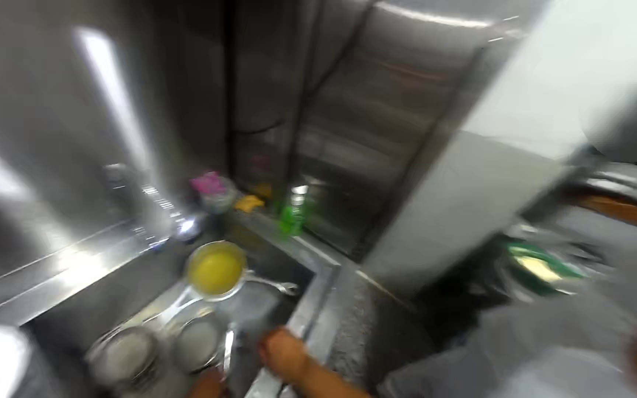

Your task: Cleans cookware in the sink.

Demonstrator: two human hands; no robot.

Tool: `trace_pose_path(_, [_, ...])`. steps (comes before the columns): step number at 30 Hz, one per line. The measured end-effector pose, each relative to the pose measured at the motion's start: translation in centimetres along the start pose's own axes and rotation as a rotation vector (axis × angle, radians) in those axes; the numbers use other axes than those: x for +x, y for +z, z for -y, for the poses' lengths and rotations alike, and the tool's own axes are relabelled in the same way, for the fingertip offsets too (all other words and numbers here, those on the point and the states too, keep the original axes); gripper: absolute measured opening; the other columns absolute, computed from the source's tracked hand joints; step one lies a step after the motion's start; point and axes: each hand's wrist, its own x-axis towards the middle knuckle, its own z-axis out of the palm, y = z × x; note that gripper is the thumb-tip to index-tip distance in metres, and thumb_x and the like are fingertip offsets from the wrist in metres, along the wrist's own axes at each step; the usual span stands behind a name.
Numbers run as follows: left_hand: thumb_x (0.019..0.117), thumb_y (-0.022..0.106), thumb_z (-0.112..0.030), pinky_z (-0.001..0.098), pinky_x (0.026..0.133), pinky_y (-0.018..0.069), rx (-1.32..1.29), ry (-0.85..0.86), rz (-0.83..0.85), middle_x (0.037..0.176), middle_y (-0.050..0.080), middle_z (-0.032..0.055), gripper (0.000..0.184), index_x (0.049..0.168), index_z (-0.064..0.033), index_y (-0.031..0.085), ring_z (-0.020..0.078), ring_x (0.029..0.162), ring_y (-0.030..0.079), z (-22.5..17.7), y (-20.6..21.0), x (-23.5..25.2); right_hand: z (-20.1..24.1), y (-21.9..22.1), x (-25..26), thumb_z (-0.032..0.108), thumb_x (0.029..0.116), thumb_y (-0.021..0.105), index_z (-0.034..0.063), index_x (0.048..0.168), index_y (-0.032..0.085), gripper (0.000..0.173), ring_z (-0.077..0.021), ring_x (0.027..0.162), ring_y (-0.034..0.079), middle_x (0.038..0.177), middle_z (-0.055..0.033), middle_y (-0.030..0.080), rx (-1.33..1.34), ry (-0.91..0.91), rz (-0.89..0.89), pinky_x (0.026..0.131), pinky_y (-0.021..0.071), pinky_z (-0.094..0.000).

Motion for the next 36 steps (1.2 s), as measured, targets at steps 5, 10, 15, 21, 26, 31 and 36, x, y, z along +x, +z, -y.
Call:
trace_pose_path(5, [0.1081,0.048,-0.019,0.0569,0.12,0.028,-0.09,-0.269,-0.086,0.15,0.046,0.0316,0.048,0.147,0.0091,0.045,0.0452,0.144,0.041,-2.7,-3.3,-1.4,1.4,-2.5,6.4,0.026,0.1063,0.052,-0.0026,0.133,0.062,0.041,-0.0445,0.131,0.055,0.137,-0.0284,0.06,-0.099,0.167,0.365,0.108,0.0409,-0.0626])
trace_pose_path(10, [0.1077,0.049,-0.023,0.061,0.112,0.0385,-0.206,-0.321,-0.148,0.143,0.055,0.0271,0.045,0.144,0.0024,0.051,0.0425,0.135,0.051,1.1,-2.5,0.8,0.9,1.5,13.7,0.032,0.1037,0.058,0.0004,0.134,0.062,0.044,-0.0441,0.128,0.057,0.135,-0.0258,0.062,-0.406,0.042,0.549,0.103,0.0443,-0.0656])
trace_pose_path(15, [0.107,0.051,-0.015,0.063,0.106,0.0431,-0.319,-0.425,-0.017,0.136,0.058,0.0298,0.038,0.139,0.0061,0.054,0.0459,0.128,0.056,1.7,-1.5,-0.1,-1.5,11.4,18.1,0.031,0.0979,0.067,0.0027,0.125,0.067,0.039,-0.0454,0.114,0.064,0.125,-0.0241,0.066,-0.507,-0.134,0.673,0.091,0.0493,-0.0687])
trace_pose_path(21, [0.107,0.052,-0.019,0.0607,0.107,0.043,-0.364,-0.546,-0.094,0.141,0.056,0.0264,0.043,0.146,0.0013,0.05,0.0432,0.131,0.055,3.5,-2.2,0.8,-3.8,14.1,21.6,0.035,0.1013,0.063,0.0046,0.129,0.064,0.041,-0.0421,0.114,0.065,0.123,-0.0222,0.067,-0.415,-0.068,0.752,0.093,0.0507,-0.0643])
trace_pose_path(26, [0.1082,0.049,-0.023,0.0633,0.103,0.0452,-0.428,-0.707,-0.236,0.133,0.061,0.0268,0.039,0.138,0.0009,0.057,0.0438,0.125,0.059,3.9,-2.7,0.0,-3.9,14.0,22.6,0.029,0.1067,0.054,-0.0038,0.128,0.062,0.04,-0.04,0.107,0.066,0.118,-0.0265,0.066,-0.124,0.007,0.866,0.094,0.0513,-0.0584])
trace_pose_path(31, [0.1096,0.045,-0.029,0.0611,0.111,0.0398,-0.48,-0.836,-0.272,0.144,0.054,0.0267,0.046,0.145,0.0008,0.051,0.0432,0.135,0.051,-2.8,-4.5,-4.3,-1.2,13.2,19.0,0.034,0.1098,0.045,-0.0068,0.14,0.055,0.052,-0.0408,0.136,0.051,0.143,-0.0287,0.055,-0.09,-0.236,1.026,0.115,0.0378,-0.0551])
trace_pose_path(36, [0.1083,0.047,-0.029,0.0565,0.114,0.0384,-0.544,-0.861,-0.49,0.141,0.058,0.0255,0.044,0.139,0.0017,0.057,0.0406,0.135,0.053,-7.5,-5.9,-7.2,1.0,10.8,18.4,0.032,0.109,0.047,-0.0084,0.136,0.055,0.05,-0.0396,0.113,0.064,0.126,-0.0302,0.062,0.215,-0.044,0.865,0.099,0.049,-0.0549])
